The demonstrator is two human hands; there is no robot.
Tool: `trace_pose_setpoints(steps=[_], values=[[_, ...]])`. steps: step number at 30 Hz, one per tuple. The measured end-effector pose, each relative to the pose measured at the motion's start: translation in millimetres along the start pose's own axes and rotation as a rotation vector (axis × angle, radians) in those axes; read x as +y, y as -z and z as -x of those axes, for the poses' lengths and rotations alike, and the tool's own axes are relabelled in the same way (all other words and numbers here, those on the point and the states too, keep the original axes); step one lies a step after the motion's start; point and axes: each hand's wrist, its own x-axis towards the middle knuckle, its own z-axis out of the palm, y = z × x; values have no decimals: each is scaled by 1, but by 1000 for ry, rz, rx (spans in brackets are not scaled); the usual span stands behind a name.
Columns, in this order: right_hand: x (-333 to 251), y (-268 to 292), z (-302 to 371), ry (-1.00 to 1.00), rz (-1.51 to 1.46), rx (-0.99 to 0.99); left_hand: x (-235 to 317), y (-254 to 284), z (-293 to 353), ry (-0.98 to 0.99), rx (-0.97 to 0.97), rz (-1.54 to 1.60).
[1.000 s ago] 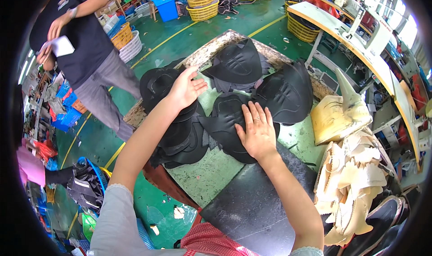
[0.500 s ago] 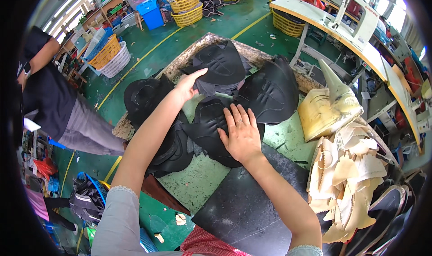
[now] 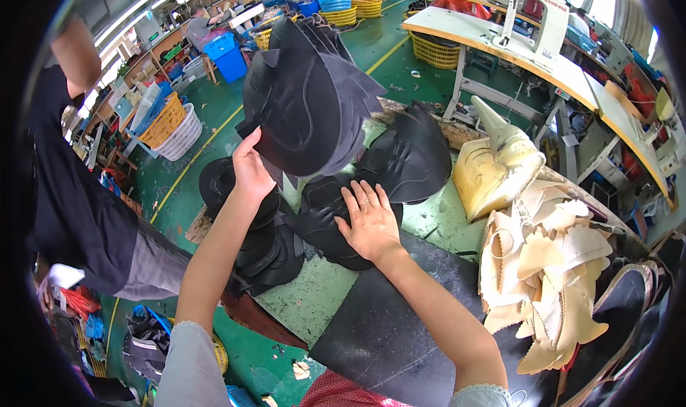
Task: Sorting and stacking various pre-cut leather and fabric shoe parts on a production workbench.
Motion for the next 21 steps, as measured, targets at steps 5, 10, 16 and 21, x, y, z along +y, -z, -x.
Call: trace_pose_setpoints(steps=[5,10,16,21], values=[[-3,18,-2,-11,-84,2,-2,-6,18,67,-169,15],[-1,61,16,84,-210,233,-7,-29,33,107,-198,-30],[18,89,56,-117,-500,257,-18,-34,40,129,-123,-57],[19,102,97,-266,-914,190,-34,-57,54,222,-120,-75]])
